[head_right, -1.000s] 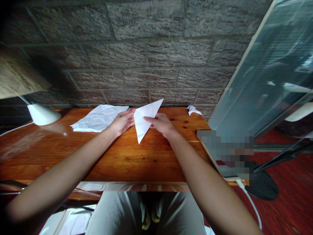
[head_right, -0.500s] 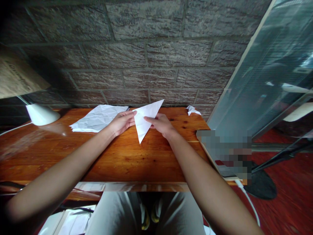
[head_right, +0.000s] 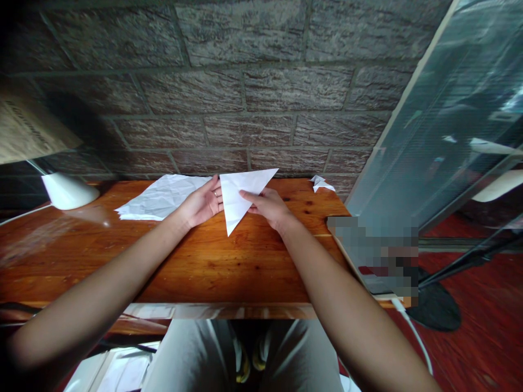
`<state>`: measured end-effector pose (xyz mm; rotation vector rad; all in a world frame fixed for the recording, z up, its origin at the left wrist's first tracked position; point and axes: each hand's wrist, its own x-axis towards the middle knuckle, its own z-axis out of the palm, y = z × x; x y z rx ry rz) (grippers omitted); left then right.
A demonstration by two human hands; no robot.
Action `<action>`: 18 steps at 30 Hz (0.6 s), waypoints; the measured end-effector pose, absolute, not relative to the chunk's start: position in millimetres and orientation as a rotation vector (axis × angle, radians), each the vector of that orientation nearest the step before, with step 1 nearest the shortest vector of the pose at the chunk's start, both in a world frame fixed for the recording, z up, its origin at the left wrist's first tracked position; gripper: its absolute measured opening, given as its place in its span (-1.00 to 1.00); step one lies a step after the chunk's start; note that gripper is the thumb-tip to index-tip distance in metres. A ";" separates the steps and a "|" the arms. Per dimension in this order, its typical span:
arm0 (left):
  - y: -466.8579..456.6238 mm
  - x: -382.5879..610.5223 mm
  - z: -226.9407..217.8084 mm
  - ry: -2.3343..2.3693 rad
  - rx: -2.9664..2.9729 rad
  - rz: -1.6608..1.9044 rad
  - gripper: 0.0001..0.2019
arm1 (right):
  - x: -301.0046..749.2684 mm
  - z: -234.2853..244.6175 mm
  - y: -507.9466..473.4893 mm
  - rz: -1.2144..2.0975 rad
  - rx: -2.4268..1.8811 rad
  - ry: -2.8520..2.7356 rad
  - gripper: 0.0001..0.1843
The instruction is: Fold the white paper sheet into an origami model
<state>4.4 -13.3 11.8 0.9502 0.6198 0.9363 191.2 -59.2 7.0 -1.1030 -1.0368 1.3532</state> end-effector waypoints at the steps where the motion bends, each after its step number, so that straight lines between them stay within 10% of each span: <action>1: -13.4 4.4 11.7 0.621 0.941 0.926 -0.63 | 190.7 7.5 -59.9 1.361 -1.096 -1.041 -0.71; 18: -14.9 8.1 0.0 0.742 1.220 1.089 -0.50 | 184.0 6.9 -61.9 1.344 -1.158 -1.011 -0.81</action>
